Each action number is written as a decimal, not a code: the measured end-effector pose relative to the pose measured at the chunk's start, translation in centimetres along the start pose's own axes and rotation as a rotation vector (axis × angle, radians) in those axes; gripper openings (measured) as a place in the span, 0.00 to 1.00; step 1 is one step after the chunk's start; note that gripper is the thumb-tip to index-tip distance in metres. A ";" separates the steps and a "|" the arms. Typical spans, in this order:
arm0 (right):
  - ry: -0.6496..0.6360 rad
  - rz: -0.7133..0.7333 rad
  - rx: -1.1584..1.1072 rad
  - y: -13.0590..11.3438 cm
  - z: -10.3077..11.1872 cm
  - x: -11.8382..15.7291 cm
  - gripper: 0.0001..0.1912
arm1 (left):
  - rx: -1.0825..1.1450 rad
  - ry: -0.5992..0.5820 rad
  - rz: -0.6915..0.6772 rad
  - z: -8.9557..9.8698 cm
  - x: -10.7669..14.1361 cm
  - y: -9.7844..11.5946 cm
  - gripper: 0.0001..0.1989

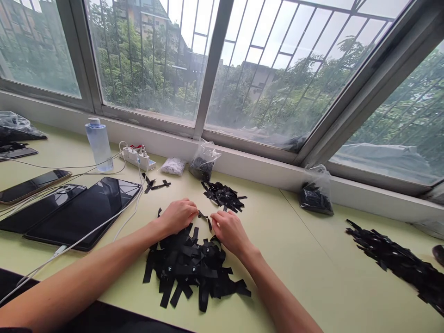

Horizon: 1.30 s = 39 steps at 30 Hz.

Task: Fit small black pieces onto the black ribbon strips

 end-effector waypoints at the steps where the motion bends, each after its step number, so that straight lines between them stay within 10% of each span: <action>1: -0.001 -0.014 -0.015 0.1 0.0 0.0 0.12 | -0.020 -0.012 0.003 0.0 0.0 0.0 0.11; 39: 0.019 0.079 -0.292 0.3 -0.2 -0.2 0.07 | 0.151 -0.002 -0.042 1.1 0.4 1.6 0.06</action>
Point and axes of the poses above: each hand's wrist, its own x-axis away from the middle knuckle, its own z-axis out of the back of the hand, y = z × x, the point moved 3 cm from there along -x, towards the middle knuckle, and after that the axes turned 14 degrees about -x, right-handed, at the moved point
